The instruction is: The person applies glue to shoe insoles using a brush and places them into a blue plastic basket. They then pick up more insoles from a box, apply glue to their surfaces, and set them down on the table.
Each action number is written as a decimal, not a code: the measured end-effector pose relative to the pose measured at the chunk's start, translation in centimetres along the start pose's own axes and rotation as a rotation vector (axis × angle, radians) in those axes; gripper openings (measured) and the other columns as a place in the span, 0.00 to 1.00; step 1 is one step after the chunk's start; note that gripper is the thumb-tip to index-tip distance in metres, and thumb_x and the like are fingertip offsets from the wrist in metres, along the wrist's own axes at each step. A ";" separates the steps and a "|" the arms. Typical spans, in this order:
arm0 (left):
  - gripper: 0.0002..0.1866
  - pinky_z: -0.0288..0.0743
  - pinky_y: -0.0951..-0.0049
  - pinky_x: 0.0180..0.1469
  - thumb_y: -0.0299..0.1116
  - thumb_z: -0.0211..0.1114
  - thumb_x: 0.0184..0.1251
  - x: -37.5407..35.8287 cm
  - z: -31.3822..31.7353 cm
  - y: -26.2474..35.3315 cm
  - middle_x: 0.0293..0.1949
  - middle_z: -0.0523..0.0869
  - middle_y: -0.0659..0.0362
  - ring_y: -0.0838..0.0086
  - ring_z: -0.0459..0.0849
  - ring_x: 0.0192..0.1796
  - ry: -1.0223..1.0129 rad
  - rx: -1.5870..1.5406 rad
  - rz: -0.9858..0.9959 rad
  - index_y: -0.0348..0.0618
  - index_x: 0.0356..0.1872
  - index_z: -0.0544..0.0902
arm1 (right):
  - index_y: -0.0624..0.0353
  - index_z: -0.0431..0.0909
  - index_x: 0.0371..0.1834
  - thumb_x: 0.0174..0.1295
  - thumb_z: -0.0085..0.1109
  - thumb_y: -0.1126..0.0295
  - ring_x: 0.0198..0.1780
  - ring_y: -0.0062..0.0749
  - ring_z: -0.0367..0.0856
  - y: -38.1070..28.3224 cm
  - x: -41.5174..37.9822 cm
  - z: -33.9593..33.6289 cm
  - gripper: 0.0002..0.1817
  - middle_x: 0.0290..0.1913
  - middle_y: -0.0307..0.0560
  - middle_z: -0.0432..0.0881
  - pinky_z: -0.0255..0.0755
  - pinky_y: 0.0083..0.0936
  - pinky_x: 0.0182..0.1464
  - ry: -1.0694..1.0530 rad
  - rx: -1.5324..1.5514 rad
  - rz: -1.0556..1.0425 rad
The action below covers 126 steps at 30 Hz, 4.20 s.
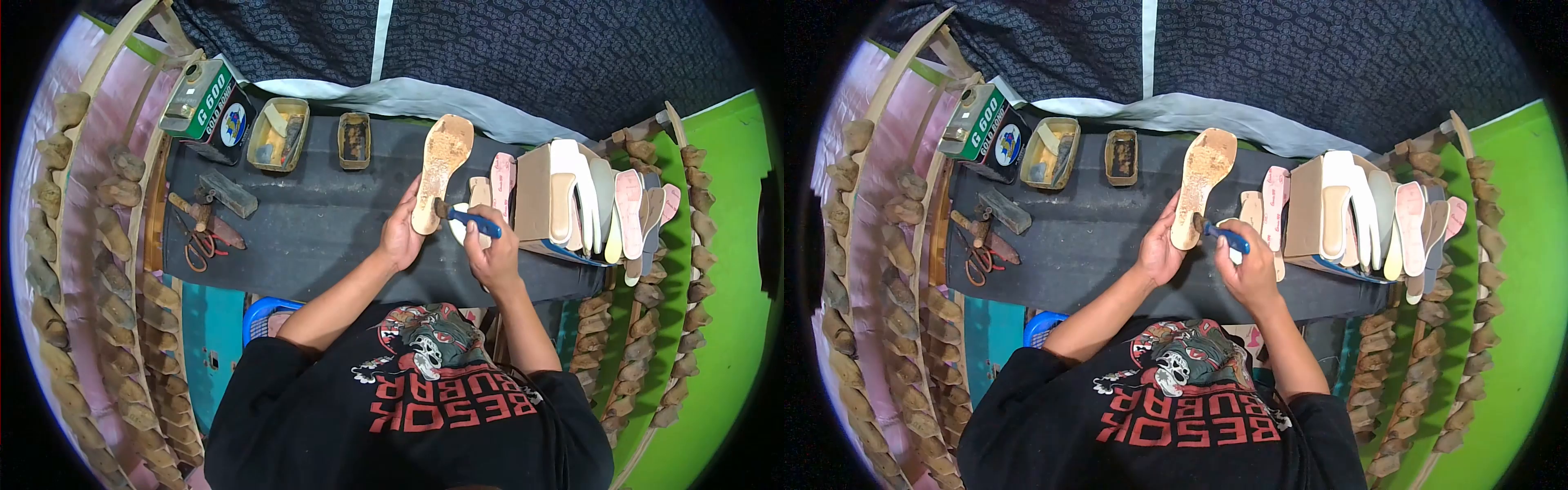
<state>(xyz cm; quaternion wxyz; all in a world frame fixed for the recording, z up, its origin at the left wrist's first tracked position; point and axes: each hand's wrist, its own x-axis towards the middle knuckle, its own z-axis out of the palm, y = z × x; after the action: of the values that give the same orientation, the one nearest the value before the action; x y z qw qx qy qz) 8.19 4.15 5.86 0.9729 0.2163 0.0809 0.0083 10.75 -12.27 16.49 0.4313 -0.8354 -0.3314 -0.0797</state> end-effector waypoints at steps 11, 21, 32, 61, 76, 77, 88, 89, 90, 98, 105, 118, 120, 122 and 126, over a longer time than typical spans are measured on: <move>0.32 0.81 0.64 0.59 0.39 0.47 0.83 0.1 -0.9 0.0 0.73 0.77 0.58 0.67 0.84 0.61 0.026 0.007 0.032 0.51 0.85 0.57 | 0.67 0.79 0.49 0.65 0.63 0.77 0.40 0.52 0.87 -1.2 -1.3 0.3 0.11 0.40 0.58 0.85 0.80 0.38 0.45 -0.048 -0.032 -0.056; 0.32 0.81 0.63 0.60 0.38 0.46 0.83 -0.1 -1.1 0.7 0.74 0.76 0.60 0.70 0.82 0.65 -0.027 0.011 -0.010 0.52 0.85 0.57 | 0.67 0.80 0.48 0.64 0.64 0.78 0.39 0.53 0.87 -2.4 -1.5 0.7 0.11 0.41 0.58 0.86 0.80 0.39 0.45 -0.134 -0.024 -0.115; 0.32 0.78 0.63 0.66 0.36 0.45 0.83 -0.4 -0.7 -0.3 0.76 0.73 0.61 0.72 0.78 0.70 -0.050 0.007 -0.008 0.53 0.86 0.55 | 0.67 0.79 0.49 0.65 0.63 0.78 0.40 0.52 0.87 -1.6 -1.1 0.3 0.11 0.41 0.58 0.86 0.80 0.39 0.46 -0.092 -0.017 -0.143; 0.33 0.73 0.65 0.71 0.36 0.44 0.83 -2.0 0.5 -1.0 0.80 0.68 0.60 0.70 0.74 0.75 -0.152 -0.043 -0.123 0.54 0.86 0.53 | 0.67 0.79 0.48 0.64 0.63 0.78 0.39 0.52 0.87 0.0 -1.7 -0.7 0.11 0.40 0.58 0.86 0.81 0.38 0.45 0.115 -0.057 -0.028; 0.32 0.61 0.59 0.81 0.33 0.42 0.83 -2.2 1.2 -1.1 0.79 0.70 0.60 0.67 0.68 0.80 -0.164 -0.305 -0.138 0.58 0.86 0.55 | 0.67 0.81 0.47 0.63 0.65 0.77 0.38 0.47 0.89 -1.4 -1.4 0.0 0.10 0.39 0.56 0.88 0.82 0.35 0.44 0.057 0.001 -0.056; 0.32 0.61 0.59 0.81 0.33 0.42 0.83 -2.2 1.1 -1.2 0.79 0.70 0.60 0.67 0.68 0.80 -0.175 -0.319 -0.124 0.59 0.86 0.55 | 0.67 0.81 0.46 0.63 0.65 0.77 0.38 0.47 0.89 -1.4 -1.3 -0.1 0.10 0.39 0.55 0.88 0.82 0.35 0.43 0.062 -0.012 -0.061; 0.32 0.63 0.58 0.79 0.33 0.42 0.83 -1.9 0.3 -0.7 0.79 0.70 0.62 0.67 0.72 0.77 -0.155 -0.355 -0.096 0.61 0.86 0.55 | 0.67 0.81 0.47 0.66 0.64 0.77 0.37 0.44 0.89 -1.7 -1.0 0.3 0.09 0.40 0.54 0.88 0.82 0.33 0.42 0.044 0.023 -0.033; 0.32 0.63 0.58 0.79 0.33 0.42 0.83 -1.9 0.5 -0.8 0.79 0.70 0.62 0.68 0.71 0.78 -0.153 -0.354 -0.102 0.61 0.86 0.55 | 0.67 0.81 0.47 0.66 0.64 0.76 0.37 0.44 0.89 -1.7 -0.8 0.3 0.09 0.40 0.55 0.88 0.82 0.34 0.42 0.045 0.018 -0.029; 0.32 0.63 0.58 0.79 0.33 0.42 0.83 -2.0 0.6 -0.9 0.80 0.70 0.62 0.68 0.71 0.78 -0.149 -0.352 -0.107 0.61 0.86 0.56 | 0.67 0.81 0.47 0.66 0.64 0.76 0.37 0.44 0.89 -1.7 -0.7 0.3 0.09 0.40 0.55 0.88 0.82 0.34 0.42 0.046 0.014 -0.024; 0.32 0.74 0.59 0.69 0.34 0.45 0.82 -1.5 -0.7 -0.6 0.73 0.78 0.64 0.66 0.83 0.64 -0.163 -0.274 -0.095 0.65 0.85 0.57 | 0.68 0.80 0.47 0.65 0.64 0.76 0.38 0.49 0.89 -2.8 -1.9 0.3 0.10 0.39 0.56 0.87 0.82 0.35 0.43 -0.083 0.052 -0.019; 0.33 0.58 0.60 0.83 0.32 0.42 0.81 -2.4 0.7 -2.2 0.81 0.68 0.60 0.67 0.67 0.81 -0.180 -0.393 -0.177 0.57 0.86 0.56 | 0.67 0.80 0.48 0.68 0.63 0.75 0.38 0.47 0.90 -1.6 0.0 0.6 0.09 0.40 0.55 0.87 0.82 0.36 0.43 0.092 0.051 0.040; 0.33 0.63 0.50 0.78 0.34 0.44 0.80 -1.7 -1.7 -2.3 0.79 0.71 0.61 0.63 0.72 0.77 -0.267 -0.498 -0.182 0.66 0.85 0.59 | 0.67 0.78 0.50 0.73 0.61 0.74 0.35 0.34 0.89 -1.4 0.1 1.1 0.09 0.36 0.50 0.85 0.80 0.31 0.37 0.127 0.183 0.124; 0.34 0.63 0.51 0.78 0.33 0.44 0.80 -1.7 -1.5 -2.4 0.79 0.72 0.60 0.63 0.72 0.77 -0.266 -0.498 -0.184 0.64 0.85 0.58 | 0.67 0.79 0.50 0.72 0.61 0.74 0.35 0.37 0.89 -1.6 0.2 0.9 0.08 0.36 0.51 0.86 0.80 0.33 0.38 0.120 0.117 0.078; 0.34 0.62 0.53 0.79 0.32 0.43 0.79 -1.8 -0.8 -1.9 0.79 0.71 0.59 0.62 0.72 0.77 -0.217 -0.491 -0.154 0.61 0.85 0.58 | 0.66 0.79 0.49 0.71 0.62 0.75 0.36 0.40 0.89 -1.7 0.0 0.9 0.08 0.36 0.52 0.86 0.81 0.34 0.39 0.083 0.085 0.052; 0.33 0.66 0.54 0.74 0.35 0.43 0.81 -1.9 0.4 -0.7 0.78 0.72 0.60 0.65 0.74 0.74 -0.102 -0.416 -0.157 0.66 0.85 0.57 | 0.65 0.79 0.48 0.68 0.63 0.76 0.37 0.47 0.89 -2.1 -0.6 0.8 0.08 0.37 0.54 0.86 0.81 0.36 0.41 -0.012 0.068 0.014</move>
<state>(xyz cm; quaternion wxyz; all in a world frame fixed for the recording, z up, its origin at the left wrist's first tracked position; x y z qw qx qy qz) 6.40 3.24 6.18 0.9971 0.0040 0.0448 -0.0617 8.82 -11.08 17.17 0.4579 -0.8230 -0.3306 -0.0605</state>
